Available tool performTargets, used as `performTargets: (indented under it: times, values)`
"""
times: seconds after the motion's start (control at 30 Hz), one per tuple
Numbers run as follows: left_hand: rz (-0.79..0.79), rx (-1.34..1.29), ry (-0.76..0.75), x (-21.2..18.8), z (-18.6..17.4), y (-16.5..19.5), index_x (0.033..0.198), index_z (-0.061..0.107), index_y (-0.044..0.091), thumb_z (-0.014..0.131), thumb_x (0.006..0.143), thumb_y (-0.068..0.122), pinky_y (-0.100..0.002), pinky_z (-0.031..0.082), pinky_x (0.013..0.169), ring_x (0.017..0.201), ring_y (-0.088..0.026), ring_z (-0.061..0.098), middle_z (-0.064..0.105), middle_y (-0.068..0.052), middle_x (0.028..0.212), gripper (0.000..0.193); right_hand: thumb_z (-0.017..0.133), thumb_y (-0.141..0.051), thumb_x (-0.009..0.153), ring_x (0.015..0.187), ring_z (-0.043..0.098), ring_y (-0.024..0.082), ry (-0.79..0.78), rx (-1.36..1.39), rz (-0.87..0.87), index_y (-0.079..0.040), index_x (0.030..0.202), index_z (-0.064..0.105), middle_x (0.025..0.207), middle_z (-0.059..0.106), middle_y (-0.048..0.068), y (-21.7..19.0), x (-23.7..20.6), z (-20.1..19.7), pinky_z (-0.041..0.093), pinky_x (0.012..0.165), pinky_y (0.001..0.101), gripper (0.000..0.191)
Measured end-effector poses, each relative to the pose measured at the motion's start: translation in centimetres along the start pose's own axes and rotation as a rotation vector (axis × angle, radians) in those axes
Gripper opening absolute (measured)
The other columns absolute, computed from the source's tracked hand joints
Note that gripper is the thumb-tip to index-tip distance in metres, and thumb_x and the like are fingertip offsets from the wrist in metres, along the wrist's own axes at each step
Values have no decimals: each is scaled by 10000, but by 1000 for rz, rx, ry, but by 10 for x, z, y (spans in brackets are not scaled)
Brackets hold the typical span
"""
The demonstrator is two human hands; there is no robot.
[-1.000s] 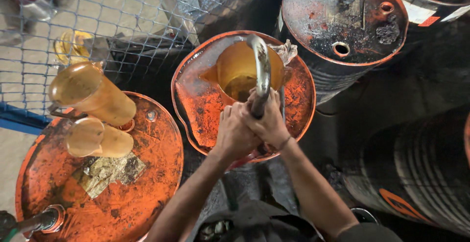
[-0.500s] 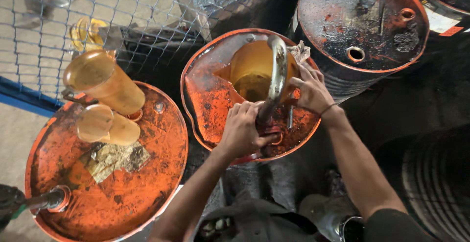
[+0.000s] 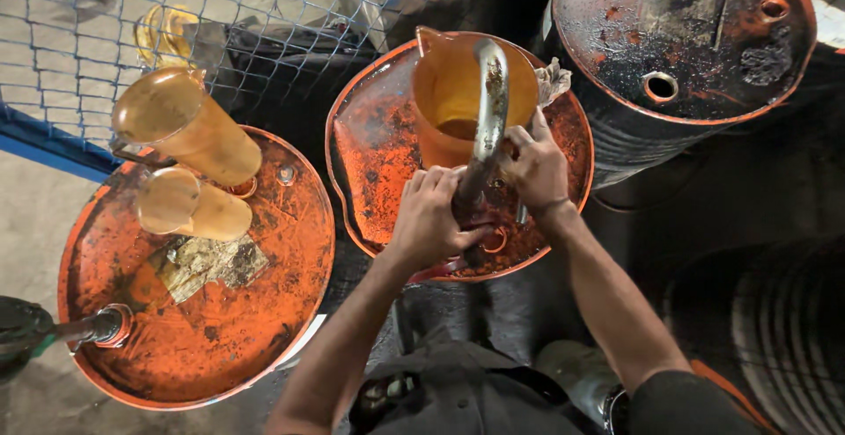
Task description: The person uses a manual pump to transfer a dark liquid from a barrel into a yellow pitcher. They then pour the liquid from the pitcher into a metal container on the floor. The person repeats the pumping and pouring process multiple times.
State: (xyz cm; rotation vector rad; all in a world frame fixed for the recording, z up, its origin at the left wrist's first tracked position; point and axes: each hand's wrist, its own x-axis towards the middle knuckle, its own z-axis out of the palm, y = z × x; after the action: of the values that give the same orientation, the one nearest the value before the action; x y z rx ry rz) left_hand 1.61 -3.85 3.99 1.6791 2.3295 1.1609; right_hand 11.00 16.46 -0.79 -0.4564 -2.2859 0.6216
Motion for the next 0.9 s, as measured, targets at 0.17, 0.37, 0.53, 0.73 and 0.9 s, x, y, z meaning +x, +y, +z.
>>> performTargets:
  times: [0.17,0.37,0.53,0.73,0.9]
  values:
    - [5,1,15,-1,2,1,1349,585,41,939,589,450,-462,433,1009,1104,-347,558,616,-136,1154,933,798,-163,833,973,681,411,49,-83,-75,-53,1011,684,1491,458,318,-2,1,4,578,820,440,238]
    - [-1,14,-7,-2,3,-2,1344,564,20,948,577,440,-468,413,1023,1119,-351,547,608,-145,1174,955,782,-108,822,899,717,363,-72,66,-68,-35,1007,663,1460,516,256,15,6,-5,591,795,417,232]
    - [7,-9,-35,-1,-2,-5,1366,581,27,939,595,439,-455,417,1026,1108,-343,544,611,-136,1169,944,807,-163,907,965,709,380,-193,27,-11,-66,1095,680,1421,566,190,29,10,-20,586,855,434,247]
    - [45,-19,-50,1,-4,-6,1268,620,25,941,617,451,-466,422,1031,1117,-336,557,619,-132,1167,841,825,-158,808,1083,694,419,-156,29,-53,-120,1338,618,1588,386,259,22,5,-22,598,897,442,570]
    - [31,-21,-54,3,0,-6,1262,623,34,939,617,473,-462,437,1018,1107,-338,567,629,-129,1160,842,878,-223,814,1246,595,486,117,-157,-153,-84,1416,559,1554,349,292,16,-9,-27,562,969,492,696]
